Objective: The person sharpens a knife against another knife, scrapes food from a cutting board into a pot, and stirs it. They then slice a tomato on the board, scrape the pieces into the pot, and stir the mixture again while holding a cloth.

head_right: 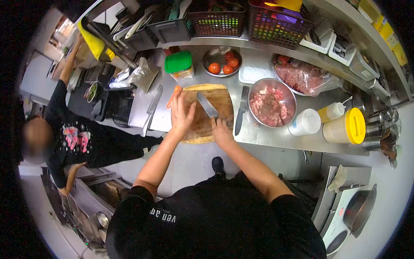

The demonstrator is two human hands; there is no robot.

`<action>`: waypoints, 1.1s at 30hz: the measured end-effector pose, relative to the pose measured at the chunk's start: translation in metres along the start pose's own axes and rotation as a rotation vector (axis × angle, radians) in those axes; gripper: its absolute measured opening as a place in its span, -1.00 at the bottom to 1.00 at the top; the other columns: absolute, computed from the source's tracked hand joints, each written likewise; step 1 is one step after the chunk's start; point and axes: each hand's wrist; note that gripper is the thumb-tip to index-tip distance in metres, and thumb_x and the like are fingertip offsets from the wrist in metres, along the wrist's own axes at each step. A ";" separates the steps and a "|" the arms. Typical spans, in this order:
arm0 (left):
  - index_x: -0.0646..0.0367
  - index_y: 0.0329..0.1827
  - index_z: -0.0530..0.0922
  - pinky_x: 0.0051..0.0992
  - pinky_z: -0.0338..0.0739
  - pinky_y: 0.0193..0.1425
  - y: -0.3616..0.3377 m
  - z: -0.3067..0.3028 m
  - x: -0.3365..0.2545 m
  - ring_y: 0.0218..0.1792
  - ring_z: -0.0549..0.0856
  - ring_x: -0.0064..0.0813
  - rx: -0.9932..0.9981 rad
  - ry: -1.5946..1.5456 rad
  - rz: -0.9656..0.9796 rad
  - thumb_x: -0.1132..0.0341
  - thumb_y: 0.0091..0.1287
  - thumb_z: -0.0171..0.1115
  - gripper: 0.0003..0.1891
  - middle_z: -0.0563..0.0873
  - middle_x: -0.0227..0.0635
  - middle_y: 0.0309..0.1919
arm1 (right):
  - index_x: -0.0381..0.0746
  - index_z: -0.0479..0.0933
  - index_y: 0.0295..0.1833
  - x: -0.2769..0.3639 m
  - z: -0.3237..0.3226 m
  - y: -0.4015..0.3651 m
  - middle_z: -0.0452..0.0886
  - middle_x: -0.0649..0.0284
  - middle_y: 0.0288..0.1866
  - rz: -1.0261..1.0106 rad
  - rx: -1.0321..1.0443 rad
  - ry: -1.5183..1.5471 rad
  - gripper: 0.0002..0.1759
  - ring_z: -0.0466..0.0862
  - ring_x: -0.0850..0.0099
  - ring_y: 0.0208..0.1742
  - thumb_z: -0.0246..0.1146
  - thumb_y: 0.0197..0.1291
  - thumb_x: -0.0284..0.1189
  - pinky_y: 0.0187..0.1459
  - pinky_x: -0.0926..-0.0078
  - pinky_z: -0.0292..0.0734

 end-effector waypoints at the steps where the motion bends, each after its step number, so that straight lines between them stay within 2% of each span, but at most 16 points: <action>1: 0.18 0.17 0.43 -0.09 0.32 0.29 0.017 0.011 0.009 0.22 0.40 0.10 0.005 -0.009 0.010 0.47 0.11 0.32 -0.49 0.38 0.00 0.28 | -0.39 0.29 0.34 -0.003 0.000 0.000 0.45 0.01 -0.02 0.005 0.005 0.004 -0.44 0.53 0.13 0.02 0.03 0.19 -0.55 -0.01 0.28 0.59; 4: 0.17 0.11 0.49 -0.15 0.36 0.26 0.064 0.055 0.025 0.17 0.48 -0.01 0.019 -0.050 0.085 0.48 0.15 0.28 -0.58 0.52 -0.05 0.15 | -0.44 0.29 0.32 -0.012 0.000 0.000 0.45 -0.03 -0.01 -0.036 0.058 -0.016 -0.46 0.52 0.10 0.03 0.02 0.20 -0.55 0.03 0.26 0.56; 6: 0.21 0.00 0.57 -0.25 0.43 0.22 0.086 0.088 0.025 0.08 0.59 -0.12 0.099 -0.283 -0.133 0.49 0.18 0.23 -0.70 0.66 -0.08 -0.01 | -0.45 0.29 0.32 -0.018 0.001 0.001 0.44 -0.04 -0.01 -0.061 0.055 0.047 -0.47 0.52 0.08 0.04 0.02 0.20 -0.54 0.04 0.25 0.55; 7: 0.21 0.00 0.57 -0.25 0.43 0.22 0.094 0.107 0.025 0.08 0.59 -0.12 0.100 -0.283 -0.138 0.49 0.18 0.23 -0.70 0.66 -0.08 -0.01 | -0.46 0.28 0.31 -0.022 -0.001 0.002 0.44 -0.05 0.00 -0.086 0.040 0.119 -0.47 0.51 0.07 0.04 0.02 0.21 -0.54 0.05 0.24 0.54; 9: 0.23 -0.08 0.62 -0.31 0.53 0.11 0.114 0.149 0.028 -0.07 0.69 -0.13 0.072 -0.558 -0.424 0.50 0.20 0.21 -0.77 0.72 -0.10 -0.14 | -0.44 0.28 0.33 -0.032 -0.006 0.001 0.44 -0.03 -0.01 -0.103 0.086 0.204 -0.47 0.51 0.08 0.04 0.01 0.24 -0.53 0.03 0.26 0.55; 11: 0.25 -0.06 0.62 -0.25 0.59 0.03 0.134 0.192 0.041 -0.14 0.71 -0.04 0.088 -0.520 -0.366 0.50 0.18 0.20 -0.75 0.73 -0.07 -0.13 | -0.34 0.27 0.38 -0.043 -0.018 -0.001 0.42 0.00 0.03 -0.077 0.175 0.352 -0.43 0.49 0.08 0.07 0.09 0.23 -0.51 0.08 0.25 0.51; 13: 0.22 0.00 0.62 -0.25 0.57 0.05 0.159 0.222 0.048 -0.09 0.69 -0.02 0.189 -0.110 -0.161 0.46 0.19 0.21 -0.71 0.72 0.00 -0.15 | -0.29 0.26 0.40 -0.056 -0.008 -0.001 0.40 0.02 0.05 -0.109 0.138 0.440 -0.39 0.48 0.08 0.10 0.16 0.21 -0.49 0.12 0.26 0.48; 14: 0.22 0.02 0.61 -0.19 0.54 0.09 0.174 0.236 0.053 -0.02 0.64 0.08 0.307 -0.001 -0.151 0.45 0.17 0.16 -0.67 0.69 0.05 -0.11 | -0.25 0.25 0.42 -0.063 0.000 -0.001 0.38 0.04 0.08 -0.154 0.115 0.530 -0.34 0.46 0.08 0.12 0.22 0.18 -0.48 0.15 0.26 0.45; 15: 0.17 0.13 0.56 -0.18 0.47 0.21 0.183 0.268 0.082 0.12 0.57 0.07 0.509 0.177 -0.141 0.43 0.19 0.13 -0.60 0.63 0.02 0.06 | -0.25 0.25 0.42 -0.067 0.000 -0.001 0.38 0.04 0.08 -0.147 0.116 0.523 -0.34 0.46 0.08 0.12 0.22 0.18 -0.48 0.15 0.26 0.45; 17: 0.16 0.22 0.48 -0.16 0.51 0.17 0.190 0.315 0.117 0.05 0.61 0.02 0.354 0.363 0.186 0.37 0.30 -0.01 -0.59 0.60 0.04 0.09 | -0.23 0.23 0.43 -0.069 -0.008 0.001 0.35 0.06 0.12 -0.143 0.180 0.628 -0.25 0.43 0.08 0.17 0.32 0.10 -0.46 0.22 0.27 0.38; 18: 0.17 0.22 0.48 -0.16 0.48 0.18 0.192 0.324 0.119 0.08 0.60 -0.07 0.229 0.315 0.186 0.31 0.35 -0.08 -0.60 0.61 0.04 0.06 | -0.24 0.22 0.44 -0.070 -0.011 0.002 0.34 0.07 0.11 -0.152 0.185 0.613 -0.22 0.42 0.10 0.17 0.33 0.08 -0.47 0.23 0.29 0.37; 25: 0.17 0.16 0.50 -0.22 0.48 0.16 0.198 0.317 0.118 0.06 0.61 -0.11 0.521 -0.116 -0.216 0.28 0.30 0.09 -0.62 0.63 0.00 0.01 | -0.23 0.23 0.44 -0.066 -0.006 0.003 0.33 0.05 0.09 -0.144 0.112 0.637 -0.20 0.43 0.10 0.16 0.35 0.04 -0.48 0.25 0.27 0.35; 29: 0.17 0.04 0.55 -0.29 0.54 0.05 0.196 0.278 0.115 -0.07 0.67 -0.17 0.609 0.168 -0.014 0.25 0.20 0.30 -0.64 0.68 -0.10 -0.07 | -0.23 0.21 0.45 -0.058 -0.012 0.005 0.33 0.05 0.10 -0.083 0.162 0.635 -0.21 0.43 0.08 0.15 0.33 0.07 -0.48 0.24 0.26 0.36; 31: 0.21 0.05 0.54 -0.28 0.52 0.05 0.193 0.253 0.111 -0.06 0.66 -0.17 0.409 -0.248 -0.357 0.21 0.13 0.40 -0.55 0.64 -0.10 0.03 | -0.23 0.19 0.46 -0.053 -0.002 0.003 0.33 0.02 0.11 -0.039 0.184 0.527 -0.22 0.43 0.07 0.15 0.31 0.10 -0.47 0.22 0.26 0.37; 32: 0.29 0.07 0.50 -0.36 0.55 -0.06 0.185 0.233 0.107 -0.17 0.70 -0.22 0.342 -0.467 -0.415 0.15 0.17 0.41 -0.49 0.67 -0.14 -0.04 | -0.15 0.16 0.49 -0.050 0.003 0.003 0.34 0.01 0.10 -0.050 0.114 0.494 -0.20 0.45 0.07 0.11 0.30 0.11 -0.47 0.16 0.25 0.42; 33: 0.35 0.11 0.45 -0.46 0.59 -0.04 0.172 0.227 0.116 -0.13 0.71 -0.26 0.393 -0.642 -0.545 0.15 0.25 0.37 -0.48 0.66 -0.13 0.00 | -0.15 0.16 0.49 -0.049 0.007 0.004 0.34 0.01 0.10 -0.062 0.110 0.500 -0.20 0.45 0.07 0.11 0.30 0.11 -0.47 0.16 0.25 0.42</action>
Point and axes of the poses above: each hand's wrist, its own y-axis towards the middle knuckle, its own z-axis out of the palm, x = y × z
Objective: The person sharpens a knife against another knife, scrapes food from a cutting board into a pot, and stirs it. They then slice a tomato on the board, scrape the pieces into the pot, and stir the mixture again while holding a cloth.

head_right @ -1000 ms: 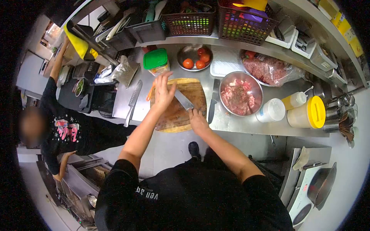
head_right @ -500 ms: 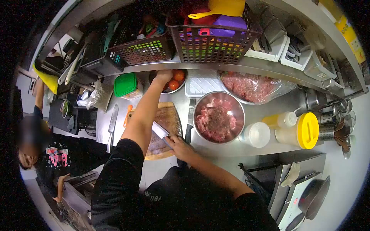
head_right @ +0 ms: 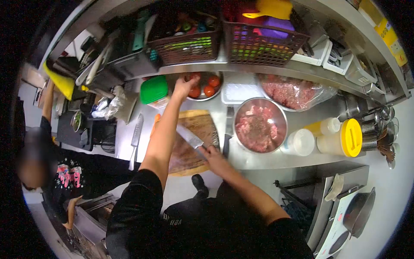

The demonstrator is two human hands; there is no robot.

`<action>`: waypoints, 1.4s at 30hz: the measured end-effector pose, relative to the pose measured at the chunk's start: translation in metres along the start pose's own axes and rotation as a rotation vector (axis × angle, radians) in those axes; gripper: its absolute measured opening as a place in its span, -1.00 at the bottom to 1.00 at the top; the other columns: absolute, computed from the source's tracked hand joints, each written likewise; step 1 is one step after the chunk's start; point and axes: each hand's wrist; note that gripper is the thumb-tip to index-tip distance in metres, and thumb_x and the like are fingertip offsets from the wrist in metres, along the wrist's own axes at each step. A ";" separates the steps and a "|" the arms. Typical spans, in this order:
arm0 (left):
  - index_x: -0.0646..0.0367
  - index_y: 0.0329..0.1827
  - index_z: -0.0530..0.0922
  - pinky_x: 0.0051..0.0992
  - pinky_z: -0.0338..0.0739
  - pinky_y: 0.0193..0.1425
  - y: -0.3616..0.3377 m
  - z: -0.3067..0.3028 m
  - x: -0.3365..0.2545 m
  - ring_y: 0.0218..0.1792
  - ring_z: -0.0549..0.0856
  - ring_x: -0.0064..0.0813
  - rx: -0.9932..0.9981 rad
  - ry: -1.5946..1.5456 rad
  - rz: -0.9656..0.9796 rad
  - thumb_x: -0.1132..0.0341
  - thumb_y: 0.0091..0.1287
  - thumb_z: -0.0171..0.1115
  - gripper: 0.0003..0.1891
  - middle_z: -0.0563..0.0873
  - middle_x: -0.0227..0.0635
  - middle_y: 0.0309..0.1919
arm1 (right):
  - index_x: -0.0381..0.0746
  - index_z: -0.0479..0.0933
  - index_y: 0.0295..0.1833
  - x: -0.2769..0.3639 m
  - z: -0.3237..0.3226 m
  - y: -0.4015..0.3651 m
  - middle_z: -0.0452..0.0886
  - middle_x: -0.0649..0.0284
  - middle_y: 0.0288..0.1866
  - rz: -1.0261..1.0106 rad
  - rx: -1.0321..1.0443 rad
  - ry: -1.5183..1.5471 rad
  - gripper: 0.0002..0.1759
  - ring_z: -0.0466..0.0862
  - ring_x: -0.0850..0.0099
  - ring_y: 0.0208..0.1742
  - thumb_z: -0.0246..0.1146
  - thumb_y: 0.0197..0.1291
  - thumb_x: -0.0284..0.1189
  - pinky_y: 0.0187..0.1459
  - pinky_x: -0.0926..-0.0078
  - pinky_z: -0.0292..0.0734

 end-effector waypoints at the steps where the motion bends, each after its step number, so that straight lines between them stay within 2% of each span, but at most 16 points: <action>1: 0.35 0.14 0.44 -0.42 0.59 0.03 -0.030 -0.009 -0.014 -0.07 0.69 -0.25 0.053 -0.332 -0.102 0.20 0.27 0.34 -0.50 0.65 -0.12 0.01 | -0.14 0.19 0.47 0.000 0.003 0.002 0.36 0.02 0.09 0.079 0.050 0.000 -0.22 0.45 0.07 0.10 0.30 0.12 -0.44 0.15 0.25 0.42; 4: 0.42 0.26 0.32 -0.44 0.64 0.15 -0.126 -0.042 -0.041 0.05 0.66 -0.18 0.312 -0.992 -0.196 0.22 0.48 0.04 -0.55 0.56 0.04 0.13 | -0.13 0.23 0.46 0.022 -0.004 0.005 0.38 0.05 0.03 0.201 0.062 -0.059 -0.23 0.46 0.08 0.06 0.31 0.09 -0.44 0.11 0.26 0.45; 7: 0.49 0.29 0.25 -0.36 0.60 0.25 -0.205 -0.073 -0.050 0.19 0.56 -0.01 0.354 -1.132 -0.302 0.24 0.54 -0.11 -0.54 0.49 0.12 0.19 | -0.11 0.25 0.45 0.023 0.011 0.005 0.37 0.06 -0.03 0.167 -0.063 -0.194 -0.19 0.47 0.10 0.02 0.32 0.01 -0.47 0.10 0.25 0.45; 13: 0.13 0.46 0.13 -0.32 0.58 0.26 -0.286 -0.120 -0.051 0.21 0.53 0.08 0.409 -1.253 -0.307 0.27 0.50 -0.03 -0.49 0.41 0.21 0.25 | -0.31 0.20 0.43 0.051 0.030 0.000 0.38 -0.06 0.02 0.306 -0.052 -0.438 -0.21 0.46 0.00 0.06 0.24 0.01 -0.51 0.14 0.22 0.44; 17: 0.14 0.46 0.13 -0.30 0.59 0.24 -0.310 -0.133 -0.049 0.20 0.54 0.08 0.409 -1.249 -0.324 0.31 0.46 0.05 -0.46 0.43 0.18 0.23 | -0.34 0.15 0.44 0.070 0.041 -0.004 0.38 -0.14 0.11 0.367 -0.035 -0.551 -0.18 0.47 -0.08 0.13 0.23 0.01 -0.48 0.19 0.18 0.43; 20: 0.14 0.45 0.17 -0.28 0.59 0.23 -0.320 -0.137 -0.046 0.19 0.55 0.08 0.407 -1.221 -0.353 0.38 0.43 0.09 -0.46 0.47 0.07 0.20 | -0.38 0.13 0.43 0.079 0.039 -0.013 0.37 -0.24 0.19 0.465 -0.099 -0.377 -0.18 0.47 -0.15 0.19 0.23 0.02 -0.44 0.24 0.16 0.41; 23: 0.16 0.41 0.26 -0.28 0.57 0.24 -0.325 -0.133 -0.043 0.19 0.57 -0.02 0.391 -1.054 -0.337 0.42 0.41 0.12 -0.50 0.50 -0.08 0.18 | -0.35 0.17 0.42 0.092 0.024 -0.025 0.48 -0.28 0.09 0.560 -0.177 -0.156 -0.20 0.53 -0.15 0.13 0.22 0.02 -0.39 0.22 0.15 0.43; 25: 0.14 0.36 0.35 -0.29 0.55 0.24 -0.326 -0.126 -0.040 0.17 0.58 -0.17 0.327 -0.968 -0.360 0.45 0.39 0.15 -0.53 0.51 -0.19 0.19 | -0.39 0.20 0.40 0.091 0.012 -0.033 0.44 -0.28 0.21 0.603 -0.181 0.083 -0.27 0.50 -0.10 0.21 0.17 0.14 -0.31 0.27 0.18 0.37; 29: 0.12 0.36 0.36 -0.30 0.55 0.23 -0.327 -0.112 -0.034 0.16 0.58 -0.30 0.346 -0.937 -0.394 0.47 0.37 0.17 -0.52 0.52 -0.24 0.18 | -0.33 0.23 0.40 0.092 0.008 -0.046 0.50 -0.26 0.15 0.706 -0.174 0.127 -0.35 0.48 -0.09 0.24 0.10 0.26 -0.24 0.26 0.17 0.37; 31: 0.10 0.36 0.37 -0.31 0.56 0.21 -0.327 -0.105 -0.032 0.15 0.58 -0.35 0.346 -0.880 -0.386 0.47 0.38 0.17 -0.53 0.52 -0.25 0.17 | -0.28 0.22 0.42 0.087 0.012 -0.051 0.60 -0.26 -0.05 0.735 -0.133 0.224 -0.39 0.66 -0.08 -0.05 0.01 0.37 -0.18 0.06 0.15 0.52; 32: 0.10 0.36 0.37 -0.31 0.56 0.21 -0.327 -0.102 -0.031 0.15 0.58 -0.35 0.354 -0.879 -0.391 0.47 0.38 0.17 -0.53 0.52 -0.25 0.17 | -0.28 0.22 0.42 0.084 0.013 -0.053 0.60 -0.26 -0.05 0.742 -0.137 0.227 -0.39 0.66 -0.08 -0.05 0.01 0.37 -0.18 0.06 0.15 0.52; 34: 0.09 0.32 0.40 -0.32 0.58 0.18 -0.326 -0.095 -0.027 0.12 0.59 -0.38 0.310 -0.869 -0.396 0.44 0.38 0.18 -0.56 0.52 -0.28 0.17 | -0.26 0.28 0.37 0.085 0.013 -0.057 0.64 -0.20 -0.22 0.810 -0.106 0.370 -0.44 0.71 0.07 -0.40 -0.02 0.40 -0.14 -0.23 0.18 0.60; 35: 0.09 0.32 0.40 -0.32 0.58 0.18 -0.324 -0.091 -0.025 0.12 0.59 -0.38 0.317 -0.866 -0.399 0.44 0.38 0.18 -0.56 0.52 -0.28 0.17 | -0.26 0.28 0.37 0.082 0.015 -0.057 0.64 -0.20 -0.22 0.816 -0.110 0.374 -0.44 0.71 0.07 -0.40 -0.02 0.40 -0.14 -0.23 0.18 0.60; 37: 0.05 0.23 0.51 -0.43 0.57 0.07 -0.315 -0.077 -0.009 0.01 0.63 -0.50 0.201 -0.771 -0.484 0.40 0.33 0.27 -0.61 0.62 -0.37 0.04 | -0.33 0.37 0.24 0.076 0.016 -0.058 0.63 -0.11 -0.37 0.724 -0.117 0.360 -0.49 0.63 0.26 -0.66 -0.03 0.41 -0.14 -0.45 0.23 0.57; 41: 0.08 0.29 0.47 -0.56 0.56 -0.05 -0.297 -0.050 0.027 -0.08 0.65 -0.54 0.255 -0.460 -0.436 0.35 0.34 0.28 -0.55 0.67 -0.35 0.01 | -0.38 0.42 0.08 0.088 0.014 -0.057 0.63 -0.18 -0.33 0.771 -0.134 0.386 -0.54 0.68 0.05 -0.48 -0.01 0.40 -0.16 -0.30 0.12 0.57; 42: 0.10 0.33 0.43 -0.60 0.54 -0.10 -0.294 -0.041 0.041 -0.09 0.64 -0.56 0.229 -0.446 -0.441 0.33 0.35 0.27 -0.52 0.67 -0.33 0.02 | -0.38 0.43 0.06 0.081 0.026 -0.058 0.63 -0.22 -0.30 0.676 -0.221 0.253 -0.54 0.67 -0.05 -0.36 0.00 0.40 -0.16 -0.22 0.06 0.54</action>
Point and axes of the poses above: each hand's wrist, its own y-axis towards the middle knuckle, its own z-axis out of the palm, x = y × z
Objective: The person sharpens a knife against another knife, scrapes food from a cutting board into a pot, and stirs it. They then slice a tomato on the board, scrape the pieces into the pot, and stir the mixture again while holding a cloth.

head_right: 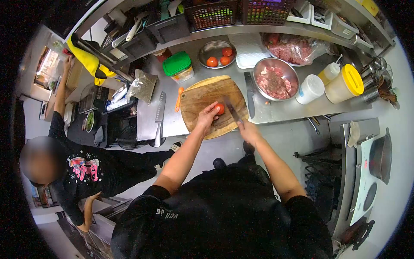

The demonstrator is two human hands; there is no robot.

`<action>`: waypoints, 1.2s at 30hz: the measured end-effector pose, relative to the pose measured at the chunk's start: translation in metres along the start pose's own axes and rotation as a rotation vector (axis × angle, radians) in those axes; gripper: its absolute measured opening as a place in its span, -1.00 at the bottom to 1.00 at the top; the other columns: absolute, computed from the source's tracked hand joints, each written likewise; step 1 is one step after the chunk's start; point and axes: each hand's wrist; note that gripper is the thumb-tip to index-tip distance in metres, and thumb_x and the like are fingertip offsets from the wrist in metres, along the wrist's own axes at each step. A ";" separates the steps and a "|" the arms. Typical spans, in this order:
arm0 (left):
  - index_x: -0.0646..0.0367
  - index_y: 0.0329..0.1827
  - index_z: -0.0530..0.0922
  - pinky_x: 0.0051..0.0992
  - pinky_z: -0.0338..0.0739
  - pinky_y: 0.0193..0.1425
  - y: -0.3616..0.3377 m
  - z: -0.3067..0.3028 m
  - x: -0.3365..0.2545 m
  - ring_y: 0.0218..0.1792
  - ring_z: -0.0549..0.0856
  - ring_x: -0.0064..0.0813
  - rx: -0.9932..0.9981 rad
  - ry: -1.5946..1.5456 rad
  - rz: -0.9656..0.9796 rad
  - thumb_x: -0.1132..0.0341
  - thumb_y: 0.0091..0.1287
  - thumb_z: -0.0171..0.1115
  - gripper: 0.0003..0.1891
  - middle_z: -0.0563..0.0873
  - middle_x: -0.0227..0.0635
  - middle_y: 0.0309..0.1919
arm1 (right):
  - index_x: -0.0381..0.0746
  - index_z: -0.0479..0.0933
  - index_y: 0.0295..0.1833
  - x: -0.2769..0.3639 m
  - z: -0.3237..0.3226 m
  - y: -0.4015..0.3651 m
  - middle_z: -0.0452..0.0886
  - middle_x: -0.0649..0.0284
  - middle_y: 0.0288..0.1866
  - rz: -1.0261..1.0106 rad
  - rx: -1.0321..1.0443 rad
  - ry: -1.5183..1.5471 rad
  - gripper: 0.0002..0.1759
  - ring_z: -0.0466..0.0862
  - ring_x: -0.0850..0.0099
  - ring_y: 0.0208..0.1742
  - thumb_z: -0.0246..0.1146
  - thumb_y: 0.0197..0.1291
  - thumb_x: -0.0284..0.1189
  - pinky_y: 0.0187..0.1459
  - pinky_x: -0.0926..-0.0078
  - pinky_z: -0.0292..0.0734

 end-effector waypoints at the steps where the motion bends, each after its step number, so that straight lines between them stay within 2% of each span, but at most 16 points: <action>1: 0.12 0.38 0.39 -0.64 0.53 -0.15 0.003 0.003 0.003 -0.11 0.64 -0.58 -0.030 0.007 0.001 0.31 0.36 0.27 -0.48 0.68 -0.31 0.02 | -0.39 0.43 0.05 -0.002 0.005 -0.001 0.62 -0.26 -0.27 -0.120 -0.104 -0.087 -0.55 0.65 -0.15 -0.25 0.01 0.40 -0.17 -0.13 0.00 0.51; 2: 0.12 0.38 0.39 -0.64 0.53 -0.15 0.006 0.004 0.006 -0.11 0.64 -0.58 -0.027 0.007 -0.004 0.31 0.36 0.27 -0.48 0.68 -0.31 0.02 | -0.39 0.43 0.05 -0.004 0.010 -0.002 0.62 -0.26 -0.27 -0.115 -0.104 -0.087 -0.55 0.65 -0.15 -0.25 0.01 0.40 -0.17 -0.13 0.00 0.51; 4: 0.21 0.43 0.30 -0.63 0.57 -0.11 0.003 0.008 0.002 -0.04 0.64 -0.54 -0.067 -0.002 -0.025 0.32 0.38 0.23 -0.44 0.64 -0.29 0.10 | -0.39 0.43 0.03 0.003 0.016 -0.008 0.59 -0.32 -0.21 -0.007 -0.014 0.030 -0.56 0.57 -0.25 -0.07 0.02 0.39 -0.17 -0.02 -0.08 0.43; 9: 0.27 0.41 0.29 -0.57 0.60 0.02 -0.002 0.006 -0.012 0.05 0.63 -0.44 -0.047 -0.098 -0.110 0.35 0.39 0.20 -0.45 0.54 -0.20 0.22 | -0.38 0.43 0.03 -0.002 0.026 -0.009 0.60 -0.31 -0.24 -0.020 -0.040 0.028 -0.58 0.58 -0.25 -0.11 0.00 0.40 -0.19 -0.03 -0.09 0.43; 11: 0.29 0.41 0.29 -0.56 0.61 0.05 -0.005 0.007 -0.017 0.07 0.63 -0.41 -0.039 -0.096 -0.122 0.36 0.38 0.20 -0.45 0.52 -0.18 0.24 | -0.37 0.42 0.00 -0.002 0.021 -0.012 0.60 -0.29 -0.28 -0.141 -0.137 -0.054 -0.60 0.58 -0.26 -0.14 -0.01 0.41 -0.20 -0.06 -0.13 0.42; 15: 0.31 0.35 0.35 -0.58 0.64 0.05 -0.008 0.011 -0.017 0.04 0.62 -0.46 -0.066 -0.073 -0.104 0.36 0.39 0.20 -0.51 0.53 -0.20 0.19 | -0.37 0.40 -0.06 0.031 0.001 -0.030 0.60 -0.27 -0.33 -0.069 -0.173 -0.099 -0.63 0.59 -0.26 -0.20 -0.01 0.41 -0.22 -0.12 -0.15 0.44; 17: 0.31 0.33 0.37 -0.58 0.64 0.05 -0.007 0.012 -0.016 0.03 0.62 -0.45 -0.084 -0.057 -0.097 0.37 0.38 0.20 -0.52 0.54 -0.20 0.18 | -0.31 0.37 0.00 0.036 -0.003 -0.032 0.59 -0.28 -0.32 -0.079 -0.155 -0.104 -0.65 0.58 -0.27 -0.22 -0.02 0.43 -0.21 -0.17 -0.17 0.43; 20: 0.32 0.26 0.42 -0.59 0.65 -0.03 -0.002 0.014 -0.015 -0.03 0.65 -0.47 -0.116 -0.050 -0.088 0.36 0.36 0.23 -0.56 0.58 -0.21 0.10 | -0.36 0.37 -0.09 0.039 -0.003 -0.036 0.60 -0.25 -0.37 -0.078 -0.140 -0.162 -0.68 0.60 -0.25 -0.27 -0.01 0.42 -0.26 -0.18 -0.15 0.46; 22: 0.36 0.23 0.44 -0.54 0.64 -0.13 -0.002 0.014 -0.015 -0.08 0.68 -0.43 -0.134 0.019 -0.088 0.38 0.31 0.28 -0.55 0.64 -0.17 0.01 | -0.36 0.37 -0.09 0.036 0.001 -0.037 0.60 -0.25 -0.37 -0.096 -0.145 -0.162 -0.69 0.60 -0.24 -0.27 -0.02 0.42 -0.27 -0.18 -0.15 0.46; 28: 0.37 0.14 0.49 -0.58 0.64 -0.27 0.002 0.011 -0.019 -0.22 0.70 -0.47 -0.129 0.103 -0.110 0.38 0.29 0.30 -0.60 0.68 -0.19 -0.07 | -0.36 0.37 -0.11 0.037 0.005 -0.040 0.61 -0.23 -0.37 -0.106 -0.137 -0.168 -0.69 0.61 -0.23 -0.28 -0.01 0.42 -0.28 -0.18 -0.15 0.47; 32: 0.37 0.11 0.51 -0.60 0.64 -0.28 0.001 0.009 -0.021 -0.23 0.70 -0.47 -0.087 0.083 -0.089 0.38 0.28 0.31 -0.62 0.69 -0.18 -0.10 | -0.36 0.37 -0.11 0.039 0.004 -0.041 0.61 -0.23 -0.36 -0.097 -0.121 -0.191 -0.69 0.61 -0.23 -0.26 -0.01 0.42 -0.28 -0.17 -0.13 0.47; 36: 0.35 0.06 0.51 -0.59 0.64 -0.26 0.002 0.010 -0.015 -0.23 0.70 -0.49 -0.140 0.067 -0.071 0.42 0.28 0.31 -0.67 0.70 -0.20 -0.15 | -0.36 0.38 -0.10 0.039 0.007 -0.047 0.61 -0.24 -0.36 -0.123 -0.141 -0.187 -0.70 0.61 -0.23 -0.28 -0.01 0.41 -0.29 -0.17 -0.13 0.48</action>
Point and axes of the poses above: each hand's wrist, its own y-axis towards the middle knuckle, its own z-axis out of the palm, x = y × z
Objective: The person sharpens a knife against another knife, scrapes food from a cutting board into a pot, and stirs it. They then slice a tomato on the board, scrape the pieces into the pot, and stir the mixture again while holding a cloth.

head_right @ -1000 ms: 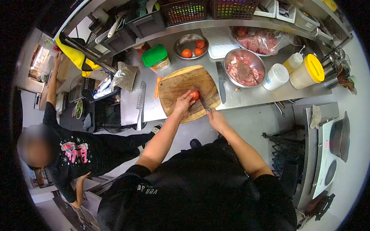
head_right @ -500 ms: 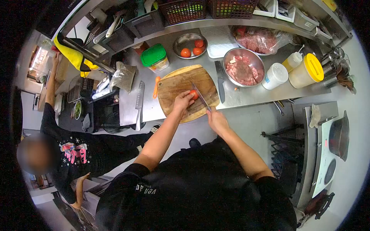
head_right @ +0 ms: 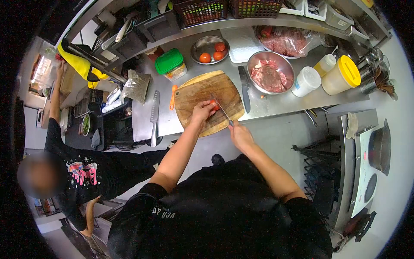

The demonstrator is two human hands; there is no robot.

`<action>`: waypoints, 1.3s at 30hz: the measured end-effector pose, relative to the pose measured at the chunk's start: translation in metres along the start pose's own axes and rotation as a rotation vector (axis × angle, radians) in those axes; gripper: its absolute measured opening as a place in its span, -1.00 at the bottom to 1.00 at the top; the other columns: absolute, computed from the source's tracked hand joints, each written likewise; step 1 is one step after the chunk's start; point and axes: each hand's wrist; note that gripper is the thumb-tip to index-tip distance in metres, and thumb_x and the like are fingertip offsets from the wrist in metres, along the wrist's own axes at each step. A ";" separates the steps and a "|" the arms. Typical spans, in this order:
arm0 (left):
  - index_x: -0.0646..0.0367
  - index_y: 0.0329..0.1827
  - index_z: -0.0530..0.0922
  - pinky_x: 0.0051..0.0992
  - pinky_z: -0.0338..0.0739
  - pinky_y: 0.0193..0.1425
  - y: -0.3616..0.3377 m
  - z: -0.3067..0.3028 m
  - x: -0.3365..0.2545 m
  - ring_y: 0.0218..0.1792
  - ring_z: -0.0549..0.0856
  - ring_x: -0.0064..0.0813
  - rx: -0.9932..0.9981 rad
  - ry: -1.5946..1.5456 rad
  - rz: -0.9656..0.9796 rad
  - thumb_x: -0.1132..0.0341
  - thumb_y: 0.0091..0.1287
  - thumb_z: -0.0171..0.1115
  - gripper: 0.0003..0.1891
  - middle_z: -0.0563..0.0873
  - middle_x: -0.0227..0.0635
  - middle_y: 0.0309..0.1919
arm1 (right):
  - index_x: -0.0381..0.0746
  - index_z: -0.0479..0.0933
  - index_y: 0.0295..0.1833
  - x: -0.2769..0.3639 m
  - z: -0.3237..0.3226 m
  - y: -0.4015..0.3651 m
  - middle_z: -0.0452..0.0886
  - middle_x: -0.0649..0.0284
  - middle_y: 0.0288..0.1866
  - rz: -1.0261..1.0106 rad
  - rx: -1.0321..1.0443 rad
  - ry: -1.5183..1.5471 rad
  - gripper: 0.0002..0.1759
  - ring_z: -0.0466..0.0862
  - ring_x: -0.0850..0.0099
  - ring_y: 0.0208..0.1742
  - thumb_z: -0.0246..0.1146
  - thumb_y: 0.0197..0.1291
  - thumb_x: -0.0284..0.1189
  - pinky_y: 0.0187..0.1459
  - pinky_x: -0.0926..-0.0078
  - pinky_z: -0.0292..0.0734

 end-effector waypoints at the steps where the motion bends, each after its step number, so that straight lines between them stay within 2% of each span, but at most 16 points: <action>1: 0.34 0.03 0.51 -0.59 0.64 -0.26 0.000 0.001 0.000 -0.23 0.70 -0.49 -0.017 -0.012 0.005 0.43 0.28 0.30 -0.69 0.70 -0.21 -0.17 | -0.37 0.38 -0.10 0.003 -0.003 -0.002 0.62 -0.24 -0.36 0.010 0.010 -0.002 -0.69 0.61 -0.23 -0.28 -0.01 0.41 -0.29 -0.17 -0.12 0.49; 10: 0.31 -0.03 0.53 -0.61 0.63 -0.24 -0.001 0.001 0.003 -0.23 0.70 -0.52 0.010 -0.046 0.034 0.43 0.26 0.31 -0.74 0.70 -0.27 -0.19 | -0.42 0.41 -0.09 0.010 -0.004 -0.001 0.62 -0.25 -0.33 0.042 0.067 -0.063 -0.67 0.63 -0.20 -0.24 -0.03 0.41 -0.31 -0.13 -0.09 0.50; 16: 0.34 0.02 0.54 -0.61 0.62 -0.26 0.001 0.000 0.013 -0.24 0.70 -0.53 0.023 -0.005 0.124 0.43 0.24 0.33 -0.69 0.70 -0.28 -0.22 | -0.43 0.40 -0.06 0.015 -0.004 0.017 0.63 -0.24 -0.30 0.065 0.116 -0.094 -0.66 0.63 -0.19 -0.19 -0.05 0.41 -0.31 -0.10 -0.08 0.50; 21: 0.35 0.05 0.52 -0.62 0.63 -0.25 0.004 -0.004 0.008 -0.25 0.70 -0.52 0.023 -0.079 0.027 0.42 0.26 0.32 -0.67 0.68 -0.24 -0.15 | -0.45 0.39 -0.02 0.018 -0.011 0.004 0.63 -0.24 -0.25 0.093 0.176 -0.108 -0.65 0.63 -0.18 -0.14 -0.04 0.40 -0.31 -0.05 -0.07 0.49; 23: 0.31 0.07 0.52 -0.60 0.64 -0.13 0.003 -0.003 0.008 -0.15 0.69 -0.51 0.031 -0.043 0.031 0.42 0.29 0.30 -0.68 0.68 -0.28 -0.12 | -0.43 0.38 -0.01 0.011 0.000 0.008 0.63 -0.25 -0.22 0.098 0.182 -0.117 -0.64 0.63 -0.15 -0.09 -0.06 0.41 -0.30 -0.02 -0.04 0.48; 27: 0.31 0.06 0.51 -0.59 0.64 -0.13 -0.001 -0.002 0.002 -0.15 0.69 -0.51 0.026 -0.058 0.014 0.41 0.29 0.30 -0.69 0.68 -0.27 -0.13 | -0.41 0.37 0.02 -0.004 0.030 0.036 0.63 -0.24 -0.19 0.049 0.203 -0.112 -0.64 0.63 -0.13 -0.06 -0.07 0.42 -0.29 0.00 -0.02 0.49; 29: 0.30 0.03 0.52 -0.59 0.64 -0.13 -0.001 -0.003 0.002 -0.16 0.69 -0.52 0.013 0.012 0.008 0.40 0.28 0.31 -0.70 0.68 -0.26 -0.13 | -0.42 0.38 -0.09 -0.014 0.049 0.046 0.62 -0.26 -0.29 0.015 0.096 -0.063 -0.65 0.64 -0.18 -0.20 -0.02 0.40 -0.28 -0.11 -0.07 0.51; 30: 0.30 0.03 0.52 -0.59 0.64 -0.13 -0.002 -0.003 0.001 -0.16 0.69 -0.52 0.010 0.012 0.008 0.40 0.28 0.31 -0.70 0.68 -0.26 -0.13 | -0.42 0.38 -0.09 -0.012 0.051 0.050 0.62 -0.26 -0.29 0.013 0.097 -0.062 -0.65 0.64 -0.18 -0.20 -0.02 0.40 -0.28 -0.11 -0.07 0.51; 33: 0.29 0.04 0.51 -0.58 0.64 -0.14 -0.002 -0.004 0.000 -0.17 0.69 -0.51 0.001 -0.058 -0.005 0.40 0.30 0.29 -0.71 0.68 -0.27 -0.15 | -0.41 0.37 -0.10 -0.010 0.050 0.053 0.62 -0.27 -0.28 0.057 0.106 -0.080 -0.65 0.63 -0.19 -0.17 -0.02 0.41 -0.27 -0.10 -0.08 0.51; 35: 0.28 0.06 0.49 -0.55 0.66 -0.11 0.003 -0.009 -0.002 -0.18 0.69 -0.49 0.048 -0.080 -0.054 0.39 0.35 0.23 -0.73 0.68 -0.28 -0.17 | -0.36 0.37 -0.05 -0.008 0.039 0.047 0.63 -0.23 -0.19 0.079 0.189 -0.112 -0.66 0.62 -0.13 -0.06 -0.07 0.42 -0.26 0.01 -0.02 0.48; 39: 0.33 0.16 0.46 -0.50 0.67 -0.15 0.009 -0.032 0.001 -0.24 0.70 -0.46 0.088 -0.246 -0.093 0.37 0.36 0.19 -0.64 0.67 -0.27 -0.15 | -0.37 0.38 -0.03 -0.018 0.036 0.033 0.62 -0.24 -0.20 0.093 0.206 -0.139 -0.64 0.62 -0.15 -0.09 -0.06 0.41 -0.24 -0.01 -0.03 0.49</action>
Point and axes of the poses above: each hand's wrist, its own y-axis towards the middle knuckle, its own z-axis out of the palm, x = y × z
